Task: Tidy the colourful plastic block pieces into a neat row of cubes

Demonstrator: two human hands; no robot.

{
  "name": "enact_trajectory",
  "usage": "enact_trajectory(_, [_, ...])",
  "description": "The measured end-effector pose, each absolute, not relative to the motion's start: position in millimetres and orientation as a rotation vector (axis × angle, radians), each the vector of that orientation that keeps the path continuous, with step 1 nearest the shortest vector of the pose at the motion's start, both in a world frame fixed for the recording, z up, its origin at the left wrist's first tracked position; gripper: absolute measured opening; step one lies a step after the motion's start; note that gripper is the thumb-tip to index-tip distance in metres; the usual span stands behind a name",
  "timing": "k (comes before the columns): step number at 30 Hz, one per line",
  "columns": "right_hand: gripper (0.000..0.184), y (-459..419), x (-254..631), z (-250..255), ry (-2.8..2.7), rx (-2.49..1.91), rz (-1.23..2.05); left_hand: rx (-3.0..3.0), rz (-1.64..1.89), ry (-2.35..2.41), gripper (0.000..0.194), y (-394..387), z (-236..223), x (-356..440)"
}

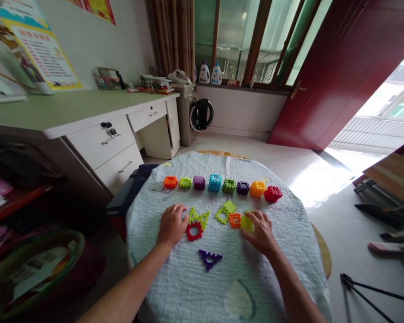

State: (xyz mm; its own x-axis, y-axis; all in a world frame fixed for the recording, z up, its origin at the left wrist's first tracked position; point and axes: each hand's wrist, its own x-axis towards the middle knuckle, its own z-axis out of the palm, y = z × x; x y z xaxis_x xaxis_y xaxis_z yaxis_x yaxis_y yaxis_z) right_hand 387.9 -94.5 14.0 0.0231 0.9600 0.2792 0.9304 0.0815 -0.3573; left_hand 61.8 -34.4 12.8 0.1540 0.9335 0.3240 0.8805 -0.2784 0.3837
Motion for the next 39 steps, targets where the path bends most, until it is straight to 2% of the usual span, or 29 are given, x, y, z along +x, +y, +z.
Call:
enact_trajectory(7, [0.044,-36.6,351.0,47.4,-1.803,-2.067,0.156,2.296,0.786,1.838,0.019,-34.2,9.4,62.3])
enact_trajectory(14, [0.046,-21.8,330.5,38.9,-1.884,-2.310,0.247,2.287,0.821,1.824,0.017,-34.5,10.4,61.8])
enact_trajectory(18, [0.050,-20.3,331.3,39.2,-1.912,-2.335,0.281,2.279,0.832,1.819,0.017,-35.0,11.0,62.1])
enact_trajectory(39, [0.047,-5.5,299.7,41.5,-1.979,-2.228,0.374,2.250,0.819,1.814,0.017,-35.7,11.4,61.8])
